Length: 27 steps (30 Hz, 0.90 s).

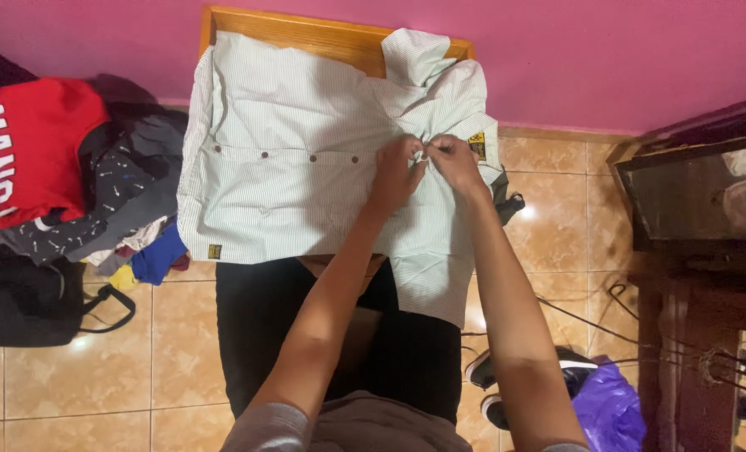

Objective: The person lays a light-colored, striped button-up shirt on a small wooden table. They button the shirt from bottom to top, then fold the sleeves and body of the shirt into a compact bundle.

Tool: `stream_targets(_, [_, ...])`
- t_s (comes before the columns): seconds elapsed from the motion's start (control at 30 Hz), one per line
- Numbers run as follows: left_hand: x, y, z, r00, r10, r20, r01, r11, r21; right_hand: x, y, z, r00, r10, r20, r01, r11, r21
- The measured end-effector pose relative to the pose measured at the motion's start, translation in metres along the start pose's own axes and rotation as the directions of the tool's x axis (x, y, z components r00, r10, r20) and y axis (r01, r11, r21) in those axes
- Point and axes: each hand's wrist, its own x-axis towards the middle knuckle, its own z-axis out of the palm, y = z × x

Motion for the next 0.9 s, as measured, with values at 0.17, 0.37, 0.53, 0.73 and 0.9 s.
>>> stream_targets(0.17, [-0.003,-0.006,0.003,0.998,0.02,0.064,-0.03,0.987,0.156,-0.05,-0.048,-0.059,0.985,-0.129,0.117,0.143,0.982,-0.127])
stream_targets(0.37, [-0.006,0.003,0.007,0.984,0.096,0.149,-0.148,0.907,0.395,-0.093,-0.045,-0.092,0.98,-0.159,0.117,0.194,0.883,-0.427])
stream_targets(0.53, [-0.006,0.007,0.024,0.922,0.279,0.267,-0.368,0.845,0.387,-0.088,-0.019,-0.087,0.975,-0.216,0.041,0.219,0.941,-0.258])
stream_targets(0.73, [-0.015,0.008,0.029,0.963,0.081,0.256,-0.155,0.946,0.285,-0.035,0.016,-0.056,0.957,-0.183,-0.226,0.121,0.958,-0.262])
stream_targets(0.9, [-0.013,0.019,0.015,0.932,0.118,0.342,-0.259,0.878,0.403,0.008,0.022,-0.025,0.857,-0.267,-0.441,0.028,0.878,-0.478])
